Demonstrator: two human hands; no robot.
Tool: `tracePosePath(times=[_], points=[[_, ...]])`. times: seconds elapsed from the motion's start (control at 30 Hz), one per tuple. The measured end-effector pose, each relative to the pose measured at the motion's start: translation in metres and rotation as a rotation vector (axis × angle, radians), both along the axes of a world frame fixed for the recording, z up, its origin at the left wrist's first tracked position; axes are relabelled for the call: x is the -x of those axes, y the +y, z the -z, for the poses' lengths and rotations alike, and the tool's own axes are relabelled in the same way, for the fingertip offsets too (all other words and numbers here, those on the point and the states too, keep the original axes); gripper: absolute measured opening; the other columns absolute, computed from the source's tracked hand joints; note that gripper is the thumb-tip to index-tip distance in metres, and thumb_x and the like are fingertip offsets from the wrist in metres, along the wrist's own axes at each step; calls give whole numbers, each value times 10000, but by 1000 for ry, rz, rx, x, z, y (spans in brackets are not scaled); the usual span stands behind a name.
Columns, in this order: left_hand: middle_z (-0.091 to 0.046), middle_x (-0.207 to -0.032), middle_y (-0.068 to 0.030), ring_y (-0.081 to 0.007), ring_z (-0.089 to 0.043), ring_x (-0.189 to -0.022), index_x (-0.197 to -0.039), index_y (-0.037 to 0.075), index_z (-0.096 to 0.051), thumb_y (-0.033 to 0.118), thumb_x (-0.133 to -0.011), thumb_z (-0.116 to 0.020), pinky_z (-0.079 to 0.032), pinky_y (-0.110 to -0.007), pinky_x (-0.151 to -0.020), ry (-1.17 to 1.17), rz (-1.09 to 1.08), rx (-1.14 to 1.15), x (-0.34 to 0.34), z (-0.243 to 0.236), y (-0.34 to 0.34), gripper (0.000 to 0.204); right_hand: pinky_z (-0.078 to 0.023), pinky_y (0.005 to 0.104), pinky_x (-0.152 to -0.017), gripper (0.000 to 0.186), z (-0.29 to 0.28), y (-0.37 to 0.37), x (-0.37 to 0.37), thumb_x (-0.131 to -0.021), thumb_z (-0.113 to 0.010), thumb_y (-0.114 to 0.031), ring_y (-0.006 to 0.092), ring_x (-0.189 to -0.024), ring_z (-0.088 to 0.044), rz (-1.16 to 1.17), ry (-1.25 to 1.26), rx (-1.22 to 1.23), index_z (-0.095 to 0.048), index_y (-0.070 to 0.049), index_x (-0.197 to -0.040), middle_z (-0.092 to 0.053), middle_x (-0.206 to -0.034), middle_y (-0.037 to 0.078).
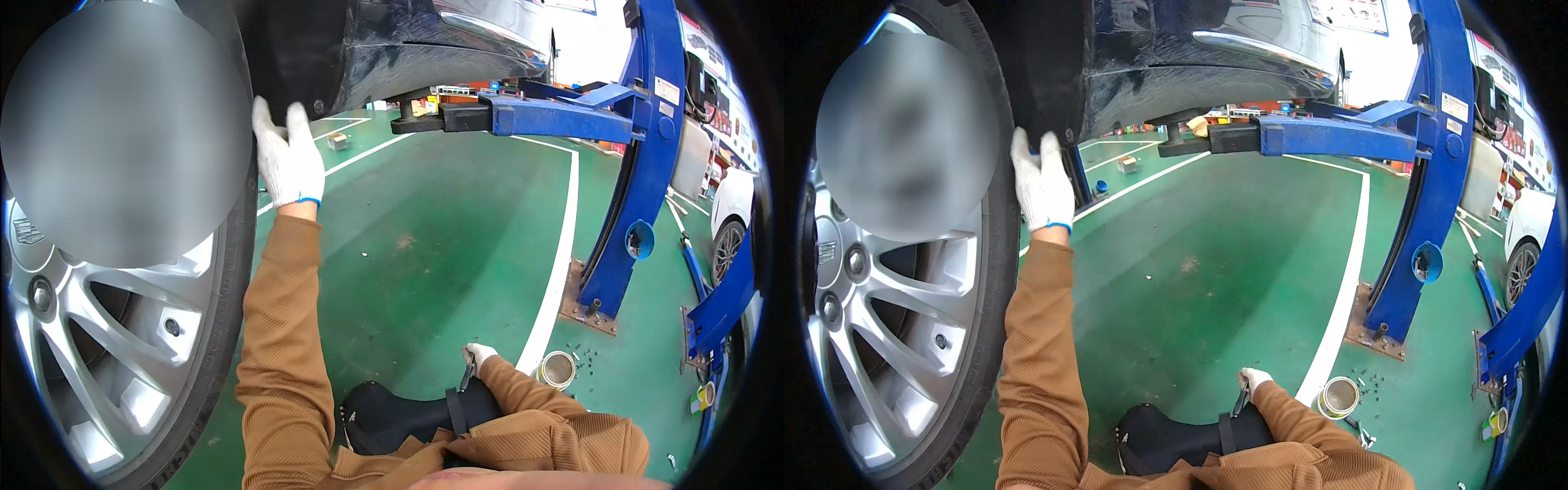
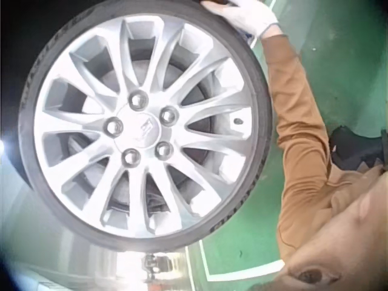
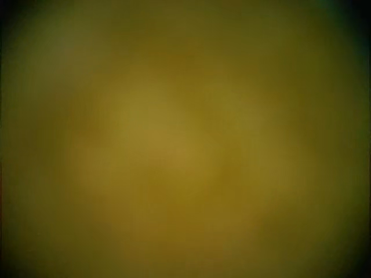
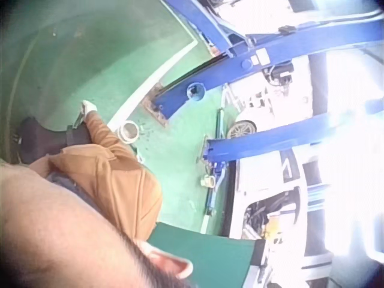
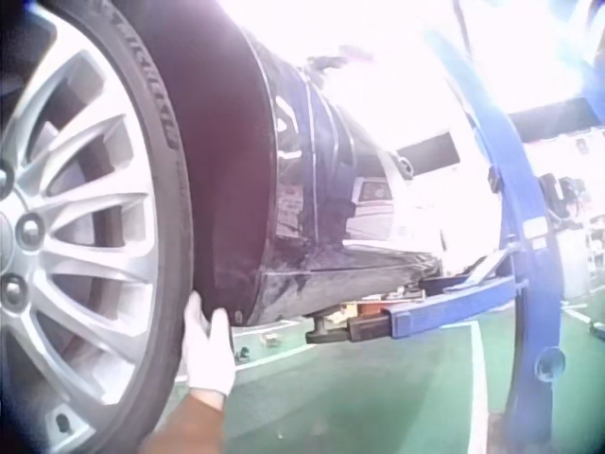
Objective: The person selects a bolt from a cluttered parts table, then walks to a car on a lift and uses a wrench to tighten bolts on the wheel. The person handles bolts and a wrench while working on the wheel area.
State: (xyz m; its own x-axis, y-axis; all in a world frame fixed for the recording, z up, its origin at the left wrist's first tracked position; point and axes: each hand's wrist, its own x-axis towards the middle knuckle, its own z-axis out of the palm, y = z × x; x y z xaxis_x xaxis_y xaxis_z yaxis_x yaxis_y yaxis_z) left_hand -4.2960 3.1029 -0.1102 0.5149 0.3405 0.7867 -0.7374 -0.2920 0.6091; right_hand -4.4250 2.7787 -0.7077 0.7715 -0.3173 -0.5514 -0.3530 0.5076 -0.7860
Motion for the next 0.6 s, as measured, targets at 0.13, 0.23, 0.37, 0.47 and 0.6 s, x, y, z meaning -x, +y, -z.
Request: tracePosePath(times=[0.13,0.23,0.37,0.47,0.6], points=[[-599,-1538,-237,-379,-569,-1439,-1588,21,-506,352,-1115,-491,-424,-412,-1213,-159,-129,-201,-23,-29,17,577,-384,337,-519,212,-18,20,-9,-1023,-644,-234,167,-590,-540,-26,10,29,-701,-48,-940,-612,-722,37],[-563,-1580,-219,-394,-552,-1450,-1575,33,-530,368,-1122,-468,-424,-440,-1215,-144,-119,-236,-30,-33,21,567,-376,335,-521,217,-23,13,-8,-1021,-635,-245,160,-595,-536,-7,27,1,-697,-60,-927,-609,-721,27],[-546,-1602,-206,-383,-513,-1488,-1587,56,-524,341,-1127,-456,-387,-423,-1253,-155,-117,-285,-33,-39,21,546,-365,334,-529,235,-18,16,-10,-1028,-606,-263,160,-603,-525,0,46,104,-684,-80,-903,-600,-711,18],[-544,-1603,-208,-382,-521,-1481,-1590,69,-524,330,-1121,-467,-399,-428,-1245,-155,-91,-262,-32,-35,20,540,-355,362,-515,271,-18,13,-17,-1011,-621,-275,177,-566,-489,-16,-26,77,-668,-79,-830,-577,-676,25],[-573,-1577,-200,-380,-552,-1454,-1593,102,-528,305,-1112,-478,-420,-427,-1229,-207,-137,-214,-18,-30,23,524,-463,338,-559,158,-22,34,-12,-1011,-651,-206,178,-639,-583,-140,-20,90,-639,-52,-976,-639,-821,56]])
